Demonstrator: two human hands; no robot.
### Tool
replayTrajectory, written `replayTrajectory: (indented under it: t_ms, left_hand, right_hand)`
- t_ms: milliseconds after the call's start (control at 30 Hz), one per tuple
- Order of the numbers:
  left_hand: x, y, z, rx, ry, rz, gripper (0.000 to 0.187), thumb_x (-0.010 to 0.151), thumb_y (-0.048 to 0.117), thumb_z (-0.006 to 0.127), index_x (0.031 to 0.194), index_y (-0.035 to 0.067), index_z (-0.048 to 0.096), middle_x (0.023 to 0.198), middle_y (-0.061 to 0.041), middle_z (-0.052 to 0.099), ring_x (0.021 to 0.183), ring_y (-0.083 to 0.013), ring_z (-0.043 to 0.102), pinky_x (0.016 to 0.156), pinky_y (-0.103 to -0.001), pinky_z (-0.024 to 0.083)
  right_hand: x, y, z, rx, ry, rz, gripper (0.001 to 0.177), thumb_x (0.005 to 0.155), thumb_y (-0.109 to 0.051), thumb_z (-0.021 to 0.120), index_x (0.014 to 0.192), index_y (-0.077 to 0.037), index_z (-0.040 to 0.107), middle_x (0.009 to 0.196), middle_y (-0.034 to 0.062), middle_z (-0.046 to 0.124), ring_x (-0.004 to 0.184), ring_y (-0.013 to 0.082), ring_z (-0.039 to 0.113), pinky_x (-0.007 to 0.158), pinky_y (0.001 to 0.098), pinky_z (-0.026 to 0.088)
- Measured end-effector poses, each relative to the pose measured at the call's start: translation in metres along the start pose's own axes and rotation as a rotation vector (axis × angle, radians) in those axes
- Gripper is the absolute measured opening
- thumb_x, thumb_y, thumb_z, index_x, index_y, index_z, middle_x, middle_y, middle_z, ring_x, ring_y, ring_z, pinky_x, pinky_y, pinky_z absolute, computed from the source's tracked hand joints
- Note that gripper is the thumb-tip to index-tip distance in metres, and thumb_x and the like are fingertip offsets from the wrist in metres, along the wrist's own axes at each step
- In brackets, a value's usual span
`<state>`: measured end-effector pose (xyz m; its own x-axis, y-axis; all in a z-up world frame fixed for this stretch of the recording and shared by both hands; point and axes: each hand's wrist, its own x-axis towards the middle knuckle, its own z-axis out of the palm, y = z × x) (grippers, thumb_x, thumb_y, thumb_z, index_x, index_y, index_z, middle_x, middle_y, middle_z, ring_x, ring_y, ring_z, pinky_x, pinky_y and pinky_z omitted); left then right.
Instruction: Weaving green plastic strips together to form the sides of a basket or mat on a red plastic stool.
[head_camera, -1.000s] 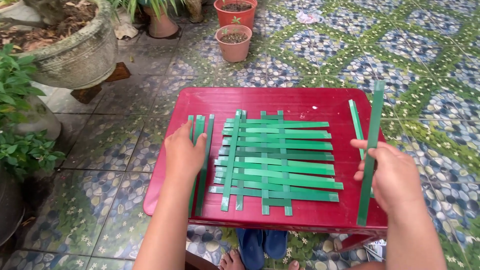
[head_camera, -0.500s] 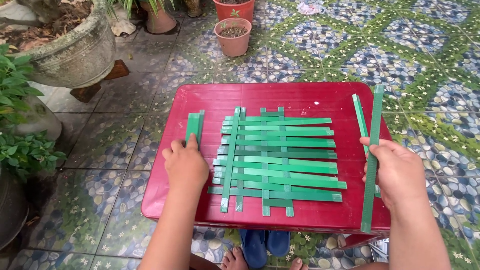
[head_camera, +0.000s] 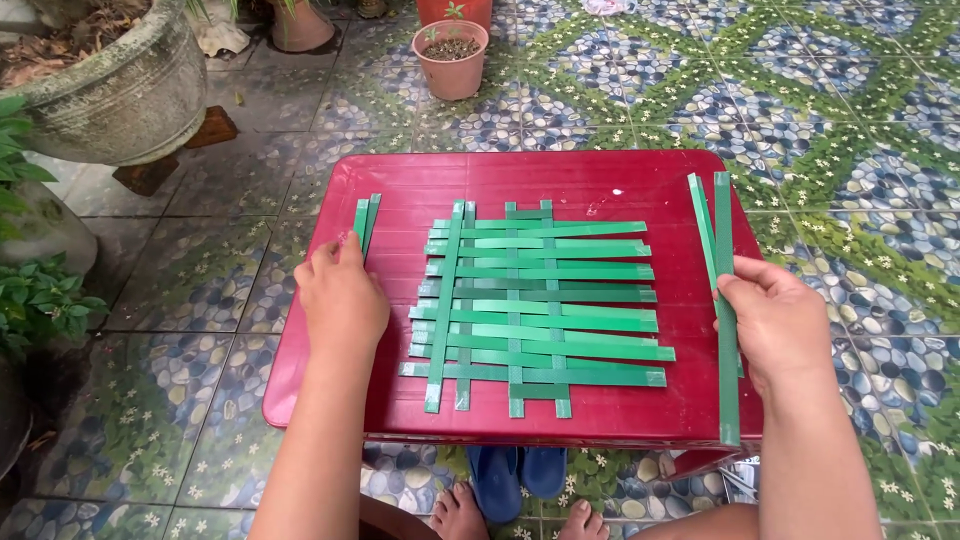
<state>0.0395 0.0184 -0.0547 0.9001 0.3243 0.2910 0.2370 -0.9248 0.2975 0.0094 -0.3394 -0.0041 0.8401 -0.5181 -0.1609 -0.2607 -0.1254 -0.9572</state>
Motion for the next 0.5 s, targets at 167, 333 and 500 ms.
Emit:
replayTrajectory:
  t_ms: [167,333,500]
  left_hand:
    - [-0.043,0.066,-0.035,-0.316,0.024,0.31,0.031,0.078,0.021,0.057,0.108,0.012,0.055,0.108,-0.013,0.054,0.098,-0.0341,0.044,0.081,-0.047,0.037]
    - [-0.085,0.108,-0.036,-0.535,-0.143,0.7,0.02,0.079,0.026,0.058,0.091,0.011,0.064,0.091,-0.007,0.061,0.094,-0.0274,0.048,0.078,-0.043,0.041]
    - [-0.106,0.117,-0.021,-0.467,-0.269,0.778,0.028,0.072,0.037,0.066,0.088,0.014,0.065,0.092,-0.002,0.056,0.089,-0.0257,0.044,0.071,-0.041,0.036]
  right_hand:
    - [0.002,0.0,0.0,-0.092,0.023,0.0,0.02,0.08,-0.01,0.058,0.099,-0.01,0.062,0.073,0.0017,0.058,0.045,0.0103,0.042,0.035,0.0229,0.035]
    - [-0.001,-0.003,0.003,-0.102,0.016,0.011,0.02,0.08,-0.008,0.056,0.099,-0.008,0.061,0.077,0.0018,0.058,0.043,0.0109,0.04,0.033,0.0234,0.033]
    - [-0.001,-0.001,0.004,-0.109,-0.029,-0.004,0.023,0.08,-0.008,0.054,0.103,-0.006,0.059,0.068,0.0034,0.058,0.04,0.0127,0.042,0.032,0.0247,0.035]
